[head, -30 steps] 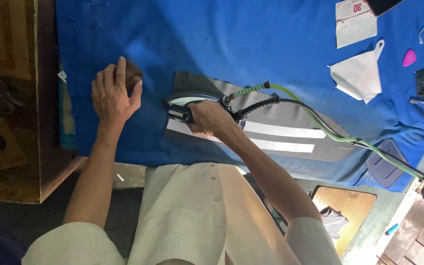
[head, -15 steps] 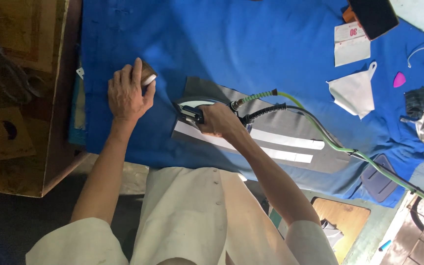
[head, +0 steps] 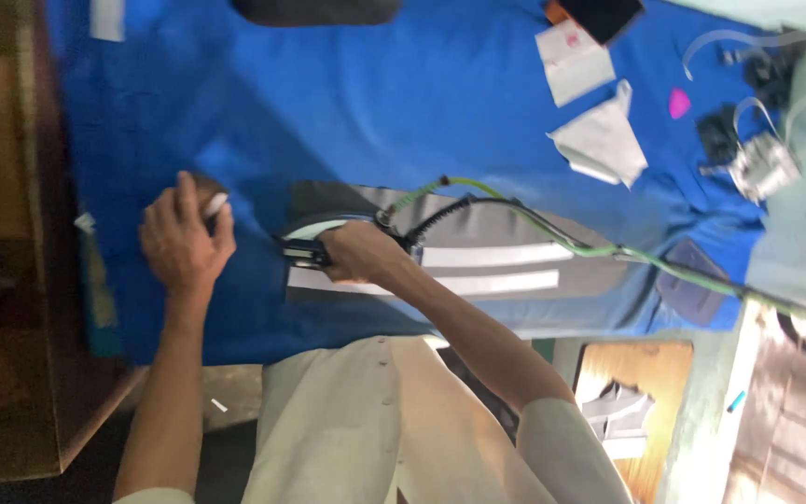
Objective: The person irons a dark fabric piece on a blue-covered work surface. They place white strips onto the fabric and press them with a steam iron, using a wooden block to hold the material in place. The person repeatedly irons the strips and fabric, adjusting the position of the iron and the wooden block throughout the process.
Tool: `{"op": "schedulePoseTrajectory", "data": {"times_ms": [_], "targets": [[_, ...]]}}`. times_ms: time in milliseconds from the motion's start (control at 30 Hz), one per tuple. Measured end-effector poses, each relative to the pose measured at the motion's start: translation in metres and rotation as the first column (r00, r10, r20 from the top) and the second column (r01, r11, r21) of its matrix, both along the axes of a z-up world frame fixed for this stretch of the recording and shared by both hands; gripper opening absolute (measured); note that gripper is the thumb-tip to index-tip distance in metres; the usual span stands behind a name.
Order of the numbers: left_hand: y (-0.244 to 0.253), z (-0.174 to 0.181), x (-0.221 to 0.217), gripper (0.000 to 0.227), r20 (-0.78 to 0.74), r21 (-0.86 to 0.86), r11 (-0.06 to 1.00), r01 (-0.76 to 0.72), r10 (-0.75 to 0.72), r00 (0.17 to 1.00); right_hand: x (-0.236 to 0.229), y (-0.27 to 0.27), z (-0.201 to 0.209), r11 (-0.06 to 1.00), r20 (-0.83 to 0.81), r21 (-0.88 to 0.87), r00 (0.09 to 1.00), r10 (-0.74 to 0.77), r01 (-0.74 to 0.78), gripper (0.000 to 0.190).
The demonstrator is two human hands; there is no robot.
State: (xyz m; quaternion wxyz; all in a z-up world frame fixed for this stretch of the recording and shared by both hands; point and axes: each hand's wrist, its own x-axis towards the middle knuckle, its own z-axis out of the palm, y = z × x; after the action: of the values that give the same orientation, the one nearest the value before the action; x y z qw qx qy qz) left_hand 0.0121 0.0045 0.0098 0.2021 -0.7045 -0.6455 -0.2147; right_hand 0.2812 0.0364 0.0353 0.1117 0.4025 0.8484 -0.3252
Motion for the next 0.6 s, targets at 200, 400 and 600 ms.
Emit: {"op": "schedulePoseTrajectory", "data": {"times_ms": [200, 400, 600], "targets": [[-0.002, -0.003, -0.001, 0.057, -0.041, -0.009, 0.998, -0.061, 0.061, 0.997, -0.006, -0.01, -0.015, 0.995, -0.049, -0.011, 0.994, 0.101, -0.102, 0.032], [-0.001, 0.001, 0.0, 0.056, -0.026, -0.011, 0.997, -0.082, 0.082, 0.996, -0.011, -0.003, 0.001, 0.995, -0.057, -0.083, 0.997, 0.052, -0.056, 0.028], [-0.001, 0.003, 0.001, 0.052, -0.031, -0.013, 0.996, -0.092, 0.092, 0.995, -0.012, -0.001, 0.001, 0.996, -0.009, -0.054, 0.998, 0.07, -0.07, 0.032]]}}
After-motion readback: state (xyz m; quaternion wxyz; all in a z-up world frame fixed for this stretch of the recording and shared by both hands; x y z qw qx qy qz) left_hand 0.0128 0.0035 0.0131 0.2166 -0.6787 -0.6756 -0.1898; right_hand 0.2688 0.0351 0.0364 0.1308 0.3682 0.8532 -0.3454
